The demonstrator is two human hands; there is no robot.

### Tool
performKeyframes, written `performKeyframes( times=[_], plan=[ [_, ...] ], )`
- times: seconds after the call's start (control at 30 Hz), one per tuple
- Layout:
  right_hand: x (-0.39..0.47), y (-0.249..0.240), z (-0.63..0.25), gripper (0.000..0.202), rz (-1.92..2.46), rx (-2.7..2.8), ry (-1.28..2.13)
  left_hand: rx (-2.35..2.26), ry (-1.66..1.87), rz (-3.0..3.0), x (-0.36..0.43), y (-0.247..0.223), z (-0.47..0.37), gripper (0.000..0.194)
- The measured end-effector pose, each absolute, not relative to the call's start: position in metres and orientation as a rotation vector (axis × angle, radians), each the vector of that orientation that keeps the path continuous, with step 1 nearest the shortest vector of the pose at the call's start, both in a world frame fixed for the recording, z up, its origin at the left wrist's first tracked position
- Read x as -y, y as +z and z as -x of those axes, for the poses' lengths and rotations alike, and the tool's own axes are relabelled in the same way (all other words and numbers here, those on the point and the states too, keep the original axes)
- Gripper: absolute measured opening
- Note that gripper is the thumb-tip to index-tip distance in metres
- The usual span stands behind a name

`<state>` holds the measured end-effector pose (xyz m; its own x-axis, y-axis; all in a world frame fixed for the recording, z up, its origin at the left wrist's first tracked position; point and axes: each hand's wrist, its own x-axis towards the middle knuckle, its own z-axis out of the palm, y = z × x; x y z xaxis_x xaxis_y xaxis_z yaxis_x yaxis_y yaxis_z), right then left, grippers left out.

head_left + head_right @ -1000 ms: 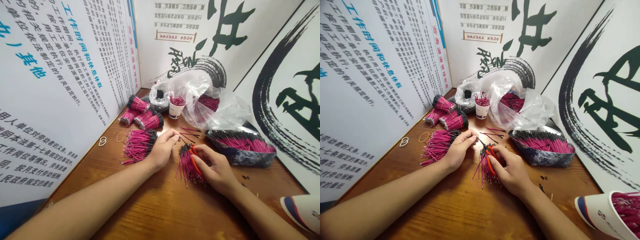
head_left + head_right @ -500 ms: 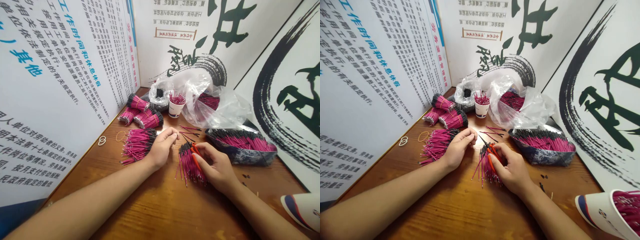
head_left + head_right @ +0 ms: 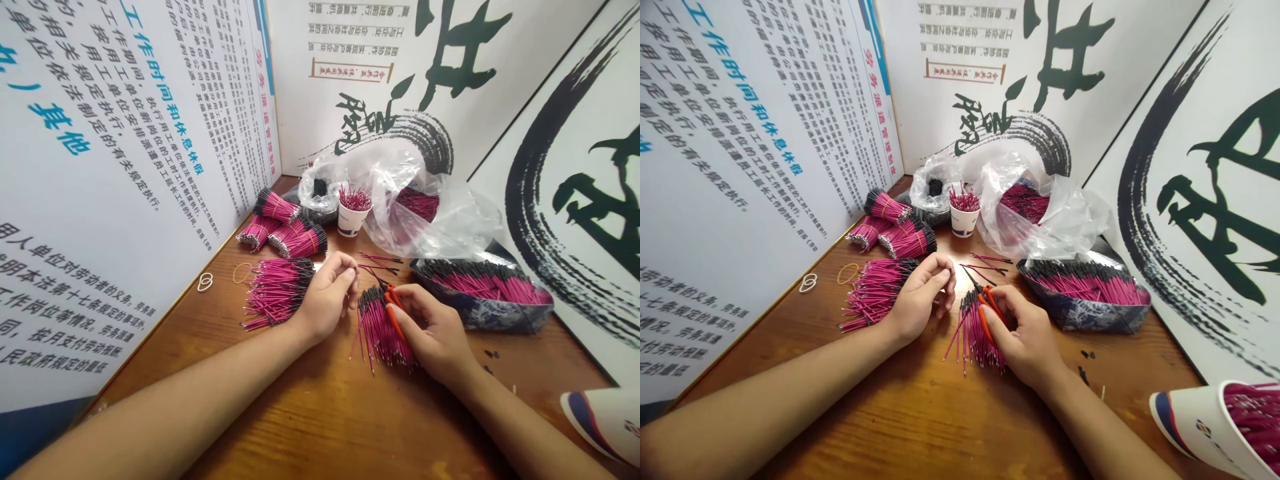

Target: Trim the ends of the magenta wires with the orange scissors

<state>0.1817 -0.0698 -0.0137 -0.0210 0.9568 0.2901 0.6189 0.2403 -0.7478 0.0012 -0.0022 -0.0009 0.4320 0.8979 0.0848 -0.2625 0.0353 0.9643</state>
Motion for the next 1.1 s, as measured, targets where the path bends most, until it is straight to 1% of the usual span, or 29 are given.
performKeyframes(
  times=[0.07, 0.17, 0.3, 0.4, 0.53, 0.67, 0.73, 0.93, 1.1],
  plan=[
    [0.069, -0.015, -0.182, 0.018, 1.471, 1.716, 0.542, -0.666, 1.022, -1.334, 0.005, -0.002, -0.002, 0.009],
    [0.068, -0.016, -0.183, 0.018, 1.467, 1.701, 0.530, -0.668, 1.039, -1.695, 0.011, -0.004, -0.001, 0.008],
    [0.066, -0.016, -0.183, 0.018, 1.443, 1.705, 0.522, -0.630, 0.940, -2.160, 0.020, -0.002, 0.003, 0.015],
    [0.066, -0.016, -0.182, 0.018, 1.430, 1.701, 0.511, -0.591, 0.964, -2.399, 0.022, 0.001, 0.003, 0.018],
    [0.066, -0.017, -0.181, 0.018, 1.424, 1.690, 0.507, -0.740, 0.946, -2.646, 0.014, 0.016, 0.014, 0.018],
    [0.066, -0.016, -0.180, 0.019, 1.425, 1.683, 0.515, -1.137, 0.809, -2.570, 0.005, 0.034, 0.050, 0.012],
    [0.066, -0.016, -0.180, 0.019, 1.426, 1.681, 0.520, -1.271, 0.793, -2.500, 0.004, 0.038, 0.069, 0.014],
    [0.066, -0.017, -0.180, 0.019, 1.436, 1.675, 0.529, -1.373, 0.471, -2.605, 0.005, 0.032, 0.084, 0.017],
    [0.065, -0.017, -0.180, 0.021, 1.431, 1.683, 0.542, -1.444, 0.322, -2.548, 0.005, 0.033, 0.082, 0.009]
  ],
)
